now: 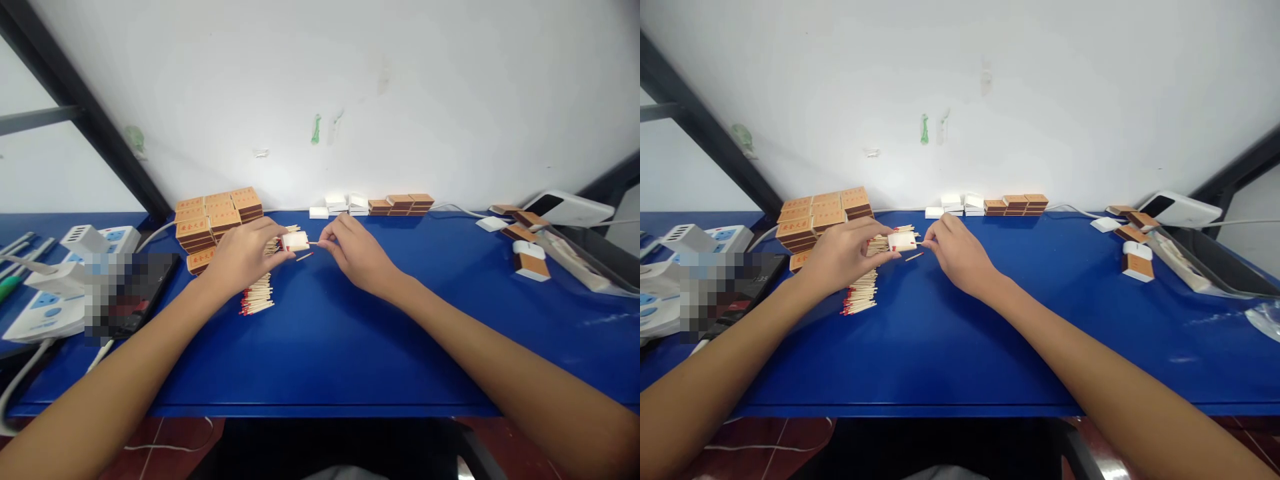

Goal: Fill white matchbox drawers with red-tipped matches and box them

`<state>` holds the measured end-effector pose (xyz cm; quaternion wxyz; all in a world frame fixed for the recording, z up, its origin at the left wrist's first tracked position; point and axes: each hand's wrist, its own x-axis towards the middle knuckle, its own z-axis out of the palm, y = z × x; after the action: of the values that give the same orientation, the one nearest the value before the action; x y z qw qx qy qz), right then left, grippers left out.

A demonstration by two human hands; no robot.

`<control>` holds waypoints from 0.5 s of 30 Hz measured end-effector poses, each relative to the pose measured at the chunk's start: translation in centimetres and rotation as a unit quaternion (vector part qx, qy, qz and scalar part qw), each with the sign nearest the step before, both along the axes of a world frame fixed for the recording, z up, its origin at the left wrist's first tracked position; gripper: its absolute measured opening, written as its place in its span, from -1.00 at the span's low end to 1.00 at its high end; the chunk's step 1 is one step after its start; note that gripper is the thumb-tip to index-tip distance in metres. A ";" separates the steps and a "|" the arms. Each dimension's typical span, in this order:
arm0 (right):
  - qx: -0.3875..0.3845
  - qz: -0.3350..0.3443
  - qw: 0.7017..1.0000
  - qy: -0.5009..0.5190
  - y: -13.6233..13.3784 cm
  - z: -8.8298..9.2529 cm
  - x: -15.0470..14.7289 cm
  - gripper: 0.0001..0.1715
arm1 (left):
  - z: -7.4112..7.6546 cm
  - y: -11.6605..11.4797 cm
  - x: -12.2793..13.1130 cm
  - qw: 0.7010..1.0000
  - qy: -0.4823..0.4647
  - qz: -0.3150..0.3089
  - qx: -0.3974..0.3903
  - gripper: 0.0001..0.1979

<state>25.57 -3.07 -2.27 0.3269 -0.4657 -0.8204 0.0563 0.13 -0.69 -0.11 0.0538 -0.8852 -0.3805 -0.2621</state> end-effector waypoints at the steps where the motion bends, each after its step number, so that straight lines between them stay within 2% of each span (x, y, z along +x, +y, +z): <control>1: -0.013 0.001 1.000 -0.004 0.1 -0.1 0.2 -0.89 | 0.1 0.1 -0.1 1.000 -0.006 0.017 0.008 -0.67; 3: -0.058 0.033 0.997 -0.026 0.1 -0.4 0.4 -0.88 | 0.3 0.4 -0.4 0.999 -0.019 0.039 0.019 -0.69; 6: -0.122 0.096 0.986 -0.064 0.0 -0.4 0.3 -0.86 | 0.5 0.3 -0.4 0.999 -0.025 0.038 0.018 -0.71; 10: -0.113 0.085 0.987 -0.076 0.6 0.2 -0.5 -0.88 | 0.5 0.0 -0.2 0.999 -0.016 0.033 0.004 -0.72; 15: -0.120 0.092 0.981 -0.125 2.7 0.7 -2.2 -0.92 | 0.5 0.1 -0.4 0.999 -0.016 0.048 0.006 -0.71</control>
<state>23.40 -0.36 -1.58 0.1572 -0.4272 -0.8815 0.1251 -0.27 -0.54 0.41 0.0658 -0.8613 -0.4217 -0.2756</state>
